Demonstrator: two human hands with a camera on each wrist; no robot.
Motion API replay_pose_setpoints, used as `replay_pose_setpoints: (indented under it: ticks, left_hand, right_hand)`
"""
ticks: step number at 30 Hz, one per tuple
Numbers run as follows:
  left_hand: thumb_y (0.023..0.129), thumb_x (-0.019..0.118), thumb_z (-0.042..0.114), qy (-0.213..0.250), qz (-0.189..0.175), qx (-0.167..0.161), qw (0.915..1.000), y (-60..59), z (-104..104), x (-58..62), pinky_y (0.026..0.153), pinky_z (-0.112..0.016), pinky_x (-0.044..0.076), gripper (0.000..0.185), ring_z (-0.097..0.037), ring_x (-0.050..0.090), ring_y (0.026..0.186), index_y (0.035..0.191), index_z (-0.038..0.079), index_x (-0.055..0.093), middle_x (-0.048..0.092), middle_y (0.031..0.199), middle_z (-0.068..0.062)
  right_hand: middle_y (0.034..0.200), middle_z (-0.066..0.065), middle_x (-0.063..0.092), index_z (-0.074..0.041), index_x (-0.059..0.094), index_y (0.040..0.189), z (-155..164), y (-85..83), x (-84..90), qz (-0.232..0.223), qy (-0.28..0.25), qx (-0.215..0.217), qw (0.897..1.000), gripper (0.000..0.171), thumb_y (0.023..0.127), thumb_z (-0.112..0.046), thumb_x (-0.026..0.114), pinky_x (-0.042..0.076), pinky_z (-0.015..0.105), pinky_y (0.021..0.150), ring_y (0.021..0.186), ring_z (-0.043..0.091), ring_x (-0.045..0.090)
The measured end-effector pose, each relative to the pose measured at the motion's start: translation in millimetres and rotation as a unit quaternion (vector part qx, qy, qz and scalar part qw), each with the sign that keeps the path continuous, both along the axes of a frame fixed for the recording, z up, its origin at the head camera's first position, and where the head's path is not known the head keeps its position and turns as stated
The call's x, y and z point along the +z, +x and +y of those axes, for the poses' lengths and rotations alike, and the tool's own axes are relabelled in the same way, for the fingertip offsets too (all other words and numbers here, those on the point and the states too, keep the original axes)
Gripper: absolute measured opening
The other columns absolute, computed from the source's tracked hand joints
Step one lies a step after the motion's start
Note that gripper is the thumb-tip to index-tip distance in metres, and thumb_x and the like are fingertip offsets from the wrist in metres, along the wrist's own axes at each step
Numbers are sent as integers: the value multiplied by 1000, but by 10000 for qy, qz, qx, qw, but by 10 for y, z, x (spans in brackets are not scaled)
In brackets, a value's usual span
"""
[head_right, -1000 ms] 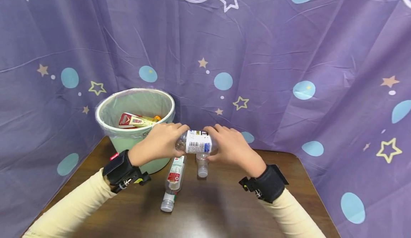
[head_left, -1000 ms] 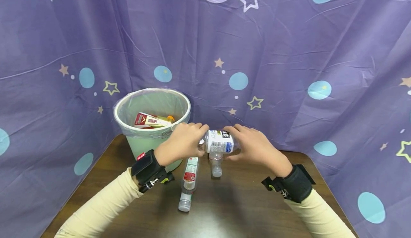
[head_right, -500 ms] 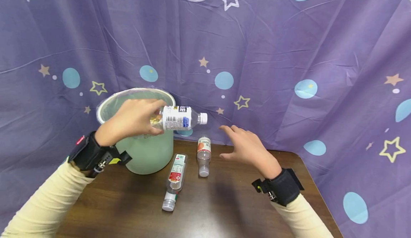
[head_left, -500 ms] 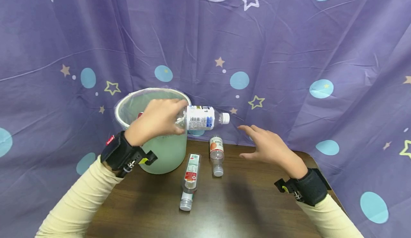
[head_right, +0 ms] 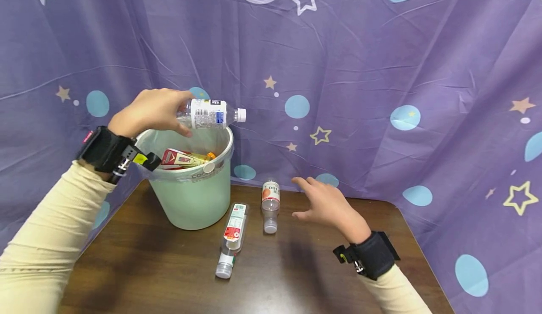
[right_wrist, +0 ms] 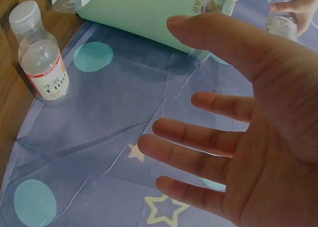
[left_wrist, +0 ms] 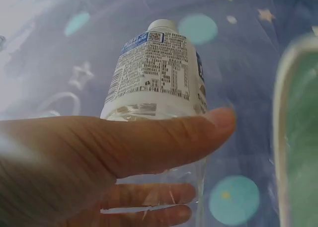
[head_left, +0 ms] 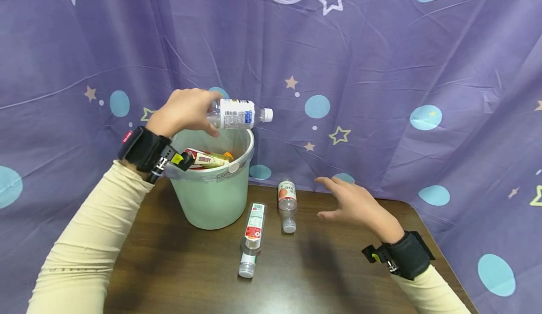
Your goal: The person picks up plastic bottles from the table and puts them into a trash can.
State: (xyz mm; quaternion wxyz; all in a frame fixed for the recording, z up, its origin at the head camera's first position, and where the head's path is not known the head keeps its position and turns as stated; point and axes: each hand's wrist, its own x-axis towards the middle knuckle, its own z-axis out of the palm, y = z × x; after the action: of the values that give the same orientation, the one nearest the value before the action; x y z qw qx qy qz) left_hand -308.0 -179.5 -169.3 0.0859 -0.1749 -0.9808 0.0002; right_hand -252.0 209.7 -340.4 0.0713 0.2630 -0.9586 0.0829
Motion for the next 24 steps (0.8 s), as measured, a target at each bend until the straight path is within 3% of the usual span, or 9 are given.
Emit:
replay_pose_setpoints:
  ticks: [7,14,19,24]
  left_hand:
    - [69,89,28,-523,-262,245,9980,-310,-130,-103,85,-58,50,62,-38,64,97,118,6,57,68,107,-18]
    - [62,88,10,-855,-281,200,9957,-551,-178,-264,100,-60,39,65,-43,64,107,120,1,61,70,115,-24]
    - [59,91,4,-1365,-157,16,9905,-609,-143,-374,102,-59,38,68,-46,62,111,120,1,63,69,120,-25]
    - [61,91,4,-1677,-255,-22,9855,-660,-151,-467,105,-58,37,74,-46,58,118,129,2,60,65,130,-26]
  right_hand:
    - [119,7,67,-17,53,144,66,25,-82,-103,-71,22,9999,79,76,-41,86,57,50,77,94,28,70]
    - [116,8,68,-15,54,141,138,27,-175,-195,-100,12,9998,77,76,-40,86,57,51,79,98,30,70]
    - [123,12,68,-13,57,138,182,30,-252,-215,-90,113,9997,73,77,-38,86,58,50,80,102,34,70]
    - [126,13,67,-13,58,138,205,62,-321,-319,-75,47,9995,71,77,-38,86,57,52,81,105,35,70]
